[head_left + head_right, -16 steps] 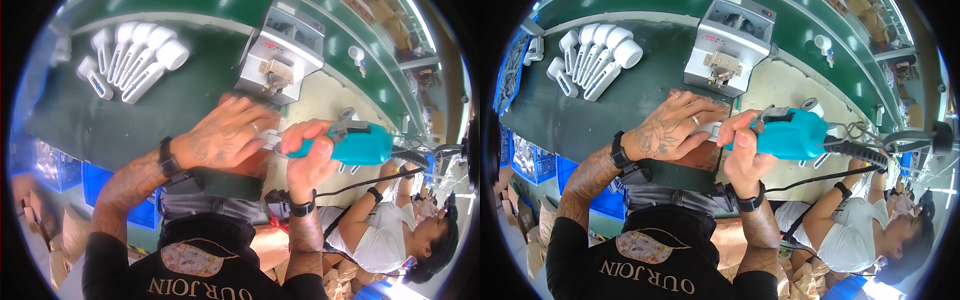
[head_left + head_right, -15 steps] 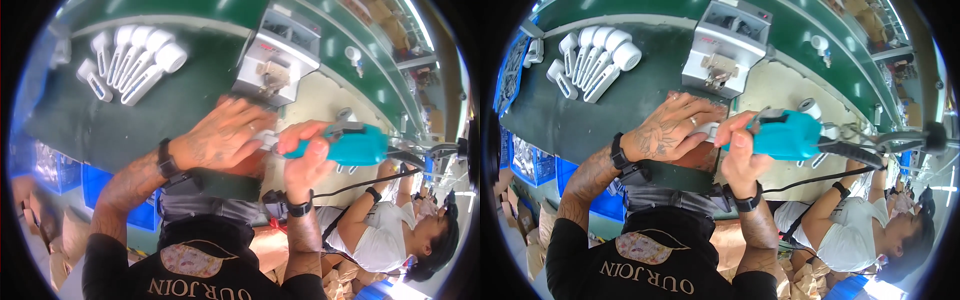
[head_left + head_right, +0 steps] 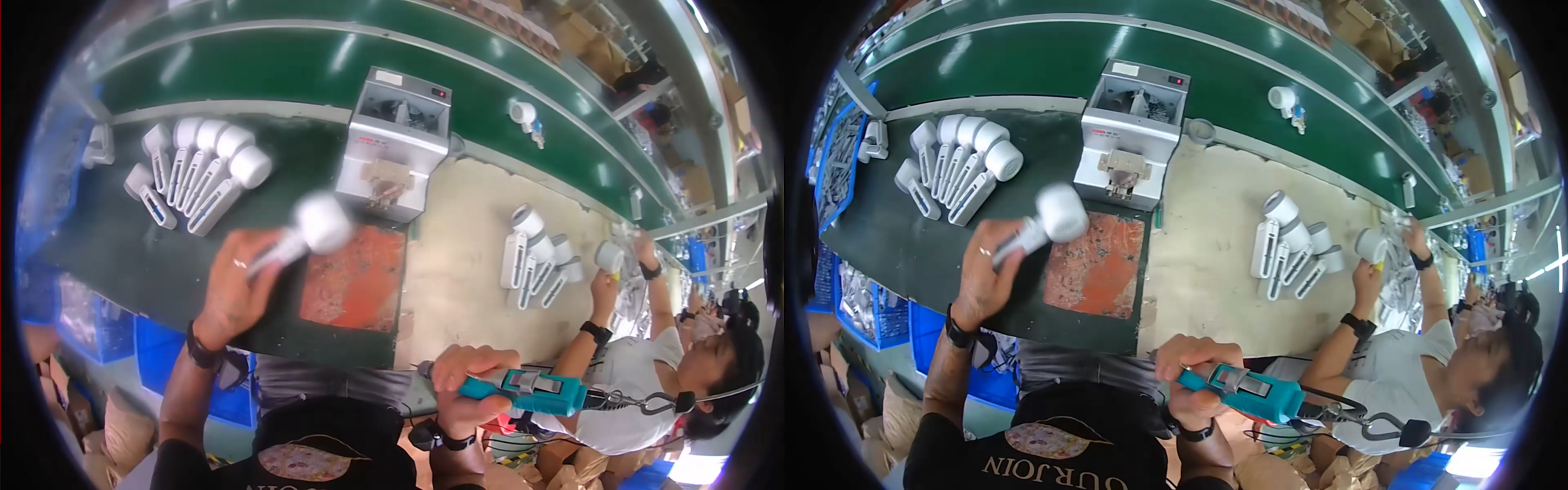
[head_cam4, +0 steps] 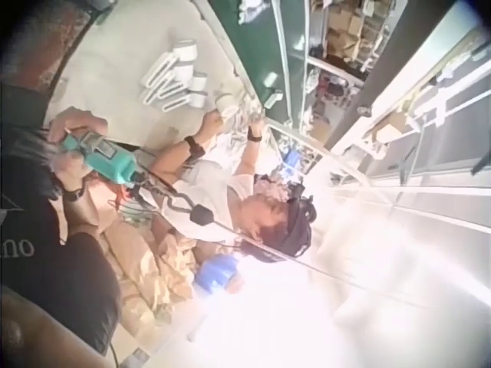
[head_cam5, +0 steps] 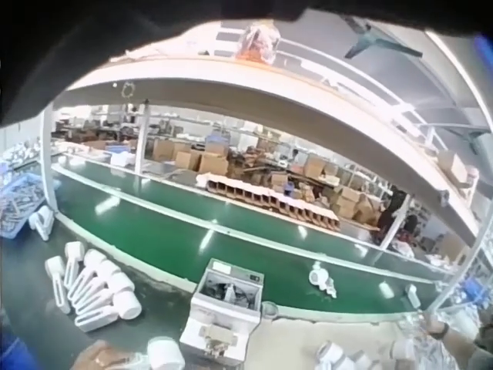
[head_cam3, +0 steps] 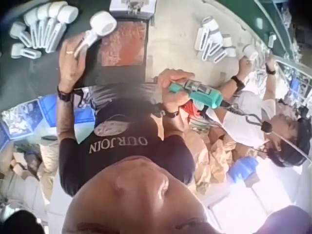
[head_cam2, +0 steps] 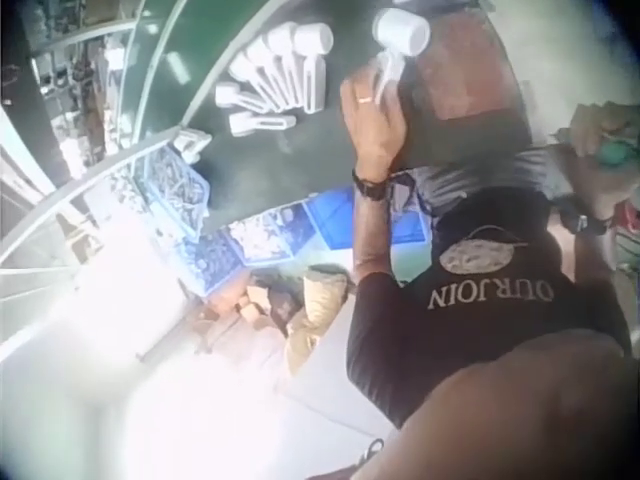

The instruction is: Assembling handheld electronic massagers on a factory production line using an electric screwdriver and a testing jig.

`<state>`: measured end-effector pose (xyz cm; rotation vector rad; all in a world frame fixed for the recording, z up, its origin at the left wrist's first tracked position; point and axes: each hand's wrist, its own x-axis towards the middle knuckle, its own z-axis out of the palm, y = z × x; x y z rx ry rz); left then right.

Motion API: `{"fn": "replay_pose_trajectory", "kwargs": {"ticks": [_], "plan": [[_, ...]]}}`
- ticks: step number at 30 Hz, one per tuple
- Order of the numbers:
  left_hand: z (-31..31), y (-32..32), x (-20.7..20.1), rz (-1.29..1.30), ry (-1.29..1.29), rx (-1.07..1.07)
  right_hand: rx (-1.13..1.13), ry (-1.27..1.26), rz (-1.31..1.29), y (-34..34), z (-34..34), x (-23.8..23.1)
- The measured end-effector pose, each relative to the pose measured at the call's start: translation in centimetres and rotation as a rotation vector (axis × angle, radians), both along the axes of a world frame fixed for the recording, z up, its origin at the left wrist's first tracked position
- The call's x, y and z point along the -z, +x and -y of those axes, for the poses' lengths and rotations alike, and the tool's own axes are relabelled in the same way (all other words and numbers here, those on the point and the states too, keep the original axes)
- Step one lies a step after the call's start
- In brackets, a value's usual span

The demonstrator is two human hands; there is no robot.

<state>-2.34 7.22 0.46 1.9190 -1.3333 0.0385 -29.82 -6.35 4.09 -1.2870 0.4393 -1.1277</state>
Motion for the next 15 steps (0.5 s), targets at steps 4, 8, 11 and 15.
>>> {"fn": "replay_pose_trajectory", "kwargs": {"ticks": [4,8,11,15], "plan": [[-0.1,2.9,1.6,0.308,0.118,-0.353,-0.100,0.118,0.099,-1.1,0.8,1.9],[5.5,-2.3,-2.3,0.252,-0.042,-0.099,-0.105,0.073,-0.061,-1.5,1.0,1.7],[12.8,-7.6,-2.3,0.003,-0.117,0.323,-0.121,0.172,0.095,-2.3,0.9,2.4],[25.5,-12.5,0.2,-0.238,-0.018,0.465,-0.086,0.151,0.040,-2.2,0.0,1.3]]}}
